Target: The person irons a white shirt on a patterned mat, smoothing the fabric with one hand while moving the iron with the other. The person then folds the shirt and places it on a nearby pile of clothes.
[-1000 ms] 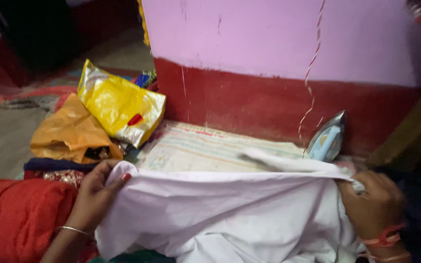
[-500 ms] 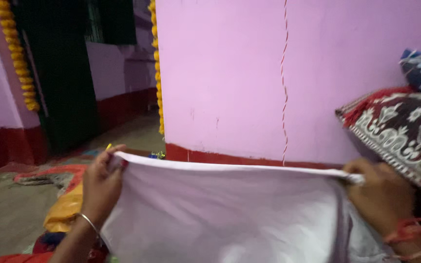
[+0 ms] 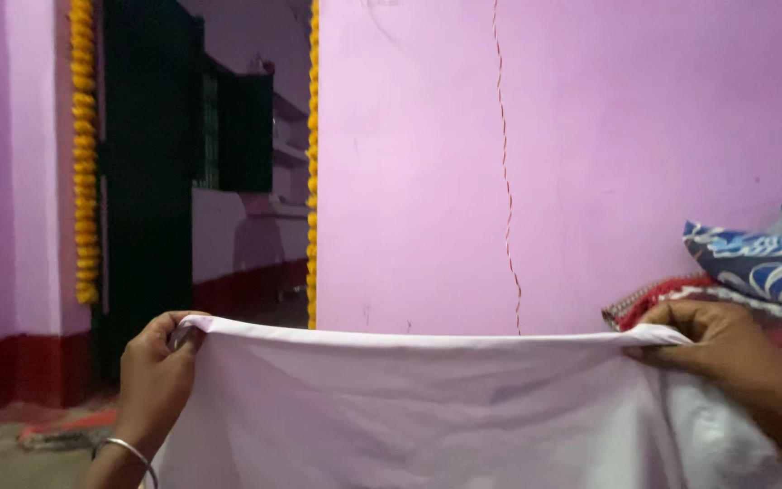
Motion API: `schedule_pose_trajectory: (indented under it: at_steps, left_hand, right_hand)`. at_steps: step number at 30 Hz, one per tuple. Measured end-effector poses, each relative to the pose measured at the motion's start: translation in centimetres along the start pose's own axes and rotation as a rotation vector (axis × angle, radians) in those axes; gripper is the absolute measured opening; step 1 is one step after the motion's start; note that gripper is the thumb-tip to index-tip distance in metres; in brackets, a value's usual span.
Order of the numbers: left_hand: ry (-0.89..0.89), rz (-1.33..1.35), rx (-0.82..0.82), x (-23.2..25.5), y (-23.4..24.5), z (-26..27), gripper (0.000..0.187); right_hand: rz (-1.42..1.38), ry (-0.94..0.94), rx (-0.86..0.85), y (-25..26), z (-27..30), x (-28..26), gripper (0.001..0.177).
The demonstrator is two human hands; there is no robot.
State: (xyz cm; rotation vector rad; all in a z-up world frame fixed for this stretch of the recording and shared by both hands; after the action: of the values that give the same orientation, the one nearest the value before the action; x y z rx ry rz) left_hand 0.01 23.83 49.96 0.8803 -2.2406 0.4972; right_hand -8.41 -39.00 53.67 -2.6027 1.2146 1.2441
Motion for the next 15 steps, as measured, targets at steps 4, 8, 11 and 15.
schedule_pose_trajectory:
  at_steps: [4,8,11,15]
  left_hand:
    - [0.147,0.064,-0.081,0.1,0.8,-2.5,0.026]
    - [0.066,-0.109,-0.162,0.9,0.8,-3.3,0.031]
    - [0.222,-0.285,-0.233,-0.9,0.5,-3.4,0.031]
    - [0.386,-0.348,-0.676,-3.8,-0.1,-2.0,0.033]
  right_hand:
    - [-0.005,-0.072,-0.175,-0.2,-0.7,-2.3,0.024]
    - [0.586,0.031,0.026,0.1,1.2,-5.3,0.031]
    - [0.814,0.329,-0.356,-4.9,3.0,-7.3,0.033]
    - [0.504,0.095,-0.338,-2.7,2.6,-5.6,0.032]
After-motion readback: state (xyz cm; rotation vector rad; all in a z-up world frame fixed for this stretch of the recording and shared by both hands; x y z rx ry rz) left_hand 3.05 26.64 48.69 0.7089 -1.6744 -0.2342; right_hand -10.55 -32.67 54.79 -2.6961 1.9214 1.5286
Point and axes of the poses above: each hand's wrist, its own z-axis away from the middle knuckle, its own y-axis out of the back of the hand, x = y × z, the point moved 8 cm from there along -z, towards the middle knuckle, and after that the axes turned 11 degrees about x, right-handed, at the moved point
